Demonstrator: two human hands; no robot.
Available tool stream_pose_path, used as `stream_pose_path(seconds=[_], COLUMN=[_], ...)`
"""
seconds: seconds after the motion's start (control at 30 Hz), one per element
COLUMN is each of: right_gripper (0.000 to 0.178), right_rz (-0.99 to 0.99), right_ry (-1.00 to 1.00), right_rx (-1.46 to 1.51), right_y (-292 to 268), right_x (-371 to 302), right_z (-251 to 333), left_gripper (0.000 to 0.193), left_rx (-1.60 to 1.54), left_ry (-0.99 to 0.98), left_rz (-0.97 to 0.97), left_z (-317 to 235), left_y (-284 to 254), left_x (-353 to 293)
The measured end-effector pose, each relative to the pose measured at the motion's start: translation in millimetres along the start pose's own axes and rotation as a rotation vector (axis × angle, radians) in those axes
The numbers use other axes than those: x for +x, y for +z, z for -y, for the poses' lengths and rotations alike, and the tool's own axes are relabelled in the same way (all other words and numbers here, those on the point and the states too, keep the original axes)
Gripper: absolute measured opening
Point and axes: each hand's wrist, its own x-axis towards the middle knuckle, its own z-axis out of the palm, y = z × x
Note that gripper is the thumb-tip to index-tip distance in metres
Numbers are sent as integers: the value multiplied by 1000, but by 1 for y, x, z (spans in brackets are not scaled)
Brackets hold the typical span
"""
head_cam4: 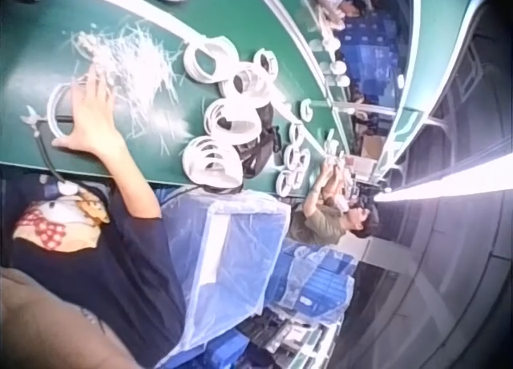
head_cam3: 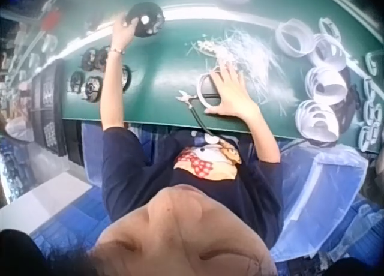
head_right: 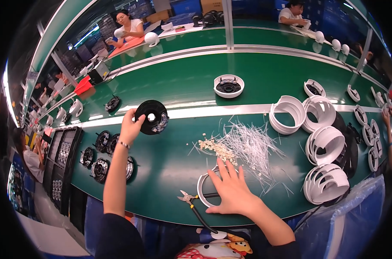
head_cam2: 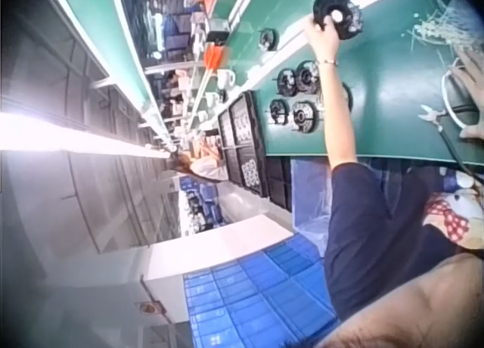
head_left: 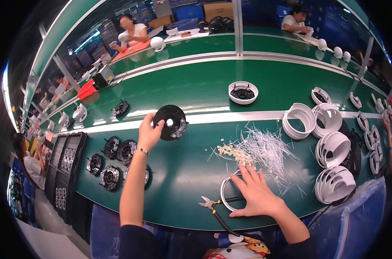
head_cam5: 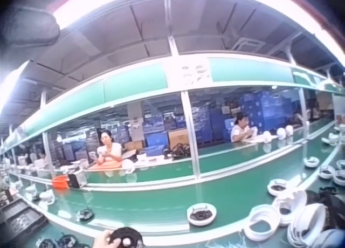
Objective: Assembling electronic components into white plastic circular housings at a factory assembly line.
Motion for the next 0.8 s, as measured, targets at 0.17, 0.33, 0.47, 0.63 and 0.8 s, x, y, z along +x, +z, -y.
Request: stream_pose_path(seconds=[0.17, 0.33, 0.47, 0.63, 0.8], right_gripper=[96, 100, 103, 114, 112], right_rz=[-235, -791, -810, -649, -607], right_ry=[1, 98, 102, 112, -48], right_rx=[116, 643, 918, 523, 584], right_y=[-9, -16, 11, 18, 20], right_x=[2, 34, 71, 60, 58], right_z=[-3, -8, -20, -8, -10], left_gripper=[24, 36, 42, 73, 69], left_rx=[-840, -1045, -1016, -1111, -1699], left_ry=[-301, -233, -251, -326, -681], left_rz=[77, 64, 176, 520, 810], left_z=[-42, -72, -84, -74, -70], left_y=[46, 87, 106, 91, 78], left_x=[-57, -104, -128, -131, -118])
